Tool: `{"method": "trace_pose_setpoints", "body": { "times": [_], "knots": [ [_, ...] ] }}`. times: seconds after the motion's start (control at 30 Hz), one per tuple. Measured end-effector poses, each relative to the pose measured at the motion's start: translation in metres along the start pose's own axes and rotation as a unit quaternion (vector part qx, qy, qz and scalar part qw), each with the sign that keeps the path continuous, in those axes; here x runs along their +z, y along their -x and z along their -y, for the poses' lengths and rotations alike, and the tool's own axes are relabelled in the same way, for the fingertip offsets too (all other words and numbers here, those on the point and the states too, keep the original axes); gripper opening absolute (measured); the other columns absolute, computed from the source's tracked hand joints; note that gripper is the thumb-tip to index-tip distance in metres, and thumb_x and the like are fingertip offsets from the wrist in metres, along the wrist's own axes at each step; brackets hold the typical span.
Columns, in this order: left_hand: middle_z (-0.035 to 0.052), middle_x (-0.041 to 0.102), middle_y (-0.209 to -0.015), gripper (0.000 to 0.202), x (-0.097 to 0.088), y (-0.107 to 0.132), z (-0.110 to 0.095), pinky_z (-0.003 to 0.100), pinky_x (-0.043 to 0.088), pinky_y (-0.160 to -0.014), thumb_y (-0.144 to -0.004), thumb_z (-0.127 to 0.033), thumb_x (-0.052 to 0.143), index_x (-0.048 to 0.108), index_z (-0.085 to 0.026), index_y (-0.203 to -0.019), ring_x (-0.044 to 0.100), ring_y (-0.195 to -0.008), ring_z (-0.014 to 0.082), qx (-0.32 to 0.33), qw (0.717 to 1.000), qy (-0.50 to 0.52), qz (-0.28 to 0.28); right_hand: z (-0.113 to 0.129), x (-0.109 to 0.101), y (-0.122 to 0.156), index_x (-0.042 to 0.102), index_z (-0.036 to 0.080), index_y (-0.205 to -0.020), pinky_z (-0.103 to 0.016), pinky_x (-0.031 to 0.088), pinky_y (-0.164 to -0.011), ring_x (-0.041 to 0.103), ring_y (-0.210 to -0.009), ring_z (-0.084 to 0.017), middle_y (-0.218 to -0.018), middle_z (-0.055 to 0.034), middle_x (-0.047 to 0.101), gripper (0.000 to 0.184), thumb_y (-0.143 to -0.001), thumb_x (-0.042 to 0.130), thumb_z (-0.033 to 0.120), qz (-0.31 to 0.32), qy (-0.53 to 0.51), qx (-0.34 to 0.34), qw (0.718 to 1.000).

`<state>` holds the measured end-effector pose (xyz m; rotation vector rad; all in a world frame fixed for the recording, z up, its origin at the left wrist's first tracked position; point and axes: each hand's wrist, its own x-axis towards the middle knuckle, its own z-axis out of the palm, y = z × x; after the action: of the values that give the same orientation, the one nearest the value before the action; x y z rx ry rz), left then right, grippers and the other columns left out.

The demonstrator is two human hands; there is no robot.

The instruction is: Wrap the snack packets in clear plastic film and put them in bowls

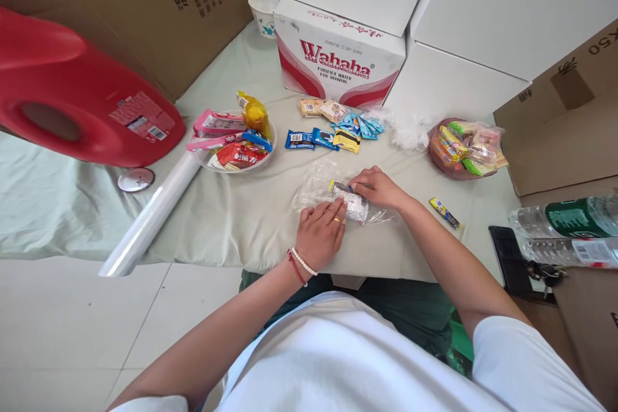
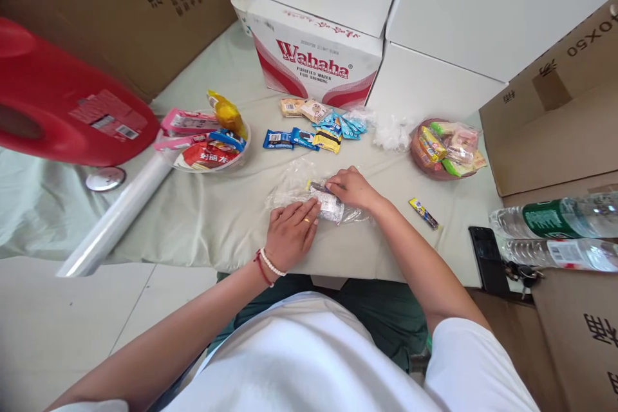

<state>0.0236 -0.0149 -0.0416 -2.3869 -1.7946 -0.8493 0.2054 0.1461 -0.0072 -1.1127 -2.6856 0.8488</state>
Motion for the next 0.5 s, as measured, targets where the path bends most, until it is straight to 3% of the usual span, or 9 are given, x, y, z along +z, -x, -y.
{"method": "trace_pose_setpoints", "body": {
  "times": [0.1,0.17,0.27,0.33,0.43,0.5],
  "knots": [
    [0.0073,0.065,-0.149,0.041,0.001,0.000,0.000,0.045,0.039,-0.094,-0.106,-0.027,0.046,0.065,-0.020,-0.141,0.064,-0.122,0.0263,-0.005,1.000,-0.008,0.015,0.000,0.000,0.004,0.080,0.019,-0.100,-0.036,0.042,-0.101,0.068,-0.100,-0.022,-0.101,-0.0061,0.079,0.031,-0.101,0.051,0.033,0.005,-0.074,0.007,0.997],
    [0.0077,0.064,-0.150,0.041,0.003,-0.002,0.000,0.045,0.039,-0.094,-0.106,-0.028,0.045,0.064,-0.020,-0.142,0.063,-0.122,0.0270,-0.011,0.999,-0.007,0.029,-0.001,0.000,0.005,0.075,0.017,-0.117,-0.033,0.047,-0.092,0.069,-0.093,-0.020,-0.098,-0.0054,0.079,0.033,-0.100,0.050,0.031,-0.005,-0.135,0.061,0.989],
    [0.0083,0.063,-0.151,0.042,0.005,-0.006,0.001,0.046,0.040,-0.091,-0.106,-0.029,0.044,0.064,-0.021,-0.143,0.063,-0.120,0.0277,-0.018,0.999,-0.004,0.051,-0.004,0.000,0.001,0.049,0.014,-0.152,-0.029,0.051,-0.080,0.068,-0.080,-0.018,-0.091,-0.0034,0.079,0.054,-0.100,0.050,0.028,-0.031,-0.185,0.162,0.969],
    [0.0091,0.063,-0.151,0.043,0.007,-0.009,0.001,0.045,0.040,-0.089,-0.106,-0.030,0.044,0.064,-0.021,-0.142,0.063,-0.118,0.0282,-0.016,0.998,-0.007,0.059,-0.006,0.000,-0.005,0.041,0.012,-0.157,-0.028,0.050,-0.077,0.068,-0.076,-0.018,-0.085,-0.0027,0.078,0.061,-0.099,0.054,0.027,-0.035,-0.161,0.219,0.962],
    [0.0099,0.063,-0.151,0.043,0.007,-0.016,0.000,0.046,0.040,-0.089,-0.106,-0.031,0.043,0.064,-0.020,-0.142,0.061,-0.118,0.0295,-0.014,0.998,-0.019,0.056,-0.005,0.001,-0.016,0.053,0.014,-0.147,-0.027,0.048,-0.074,0.067,-0.075,-0.019,-0.083,-0.0031,0.077,0.057,-0.093,0.065,0.024,-0.022,-0.067,0.269,0.961],
    [0.0100,0.062,-0.152,0.043,0.006,-0.022,-0.001,0.046,0.040,-0.090,-0.106,-0.030,0.044,0.064,-0.021,-0.143,0.060,-0.120,0.0302,-0.012,0.998,-0.022,0.056,-0.002,0.002,-0.020,0.065,0.017,-0.131,-0.026,0.045,-0.071,0.066,-0.076,-0.018,-0.086,-0.0030,0.076,0.043,-0.089,0.070,0.023,-0.017,-0.010,0.273,0.962]
  ]
}}
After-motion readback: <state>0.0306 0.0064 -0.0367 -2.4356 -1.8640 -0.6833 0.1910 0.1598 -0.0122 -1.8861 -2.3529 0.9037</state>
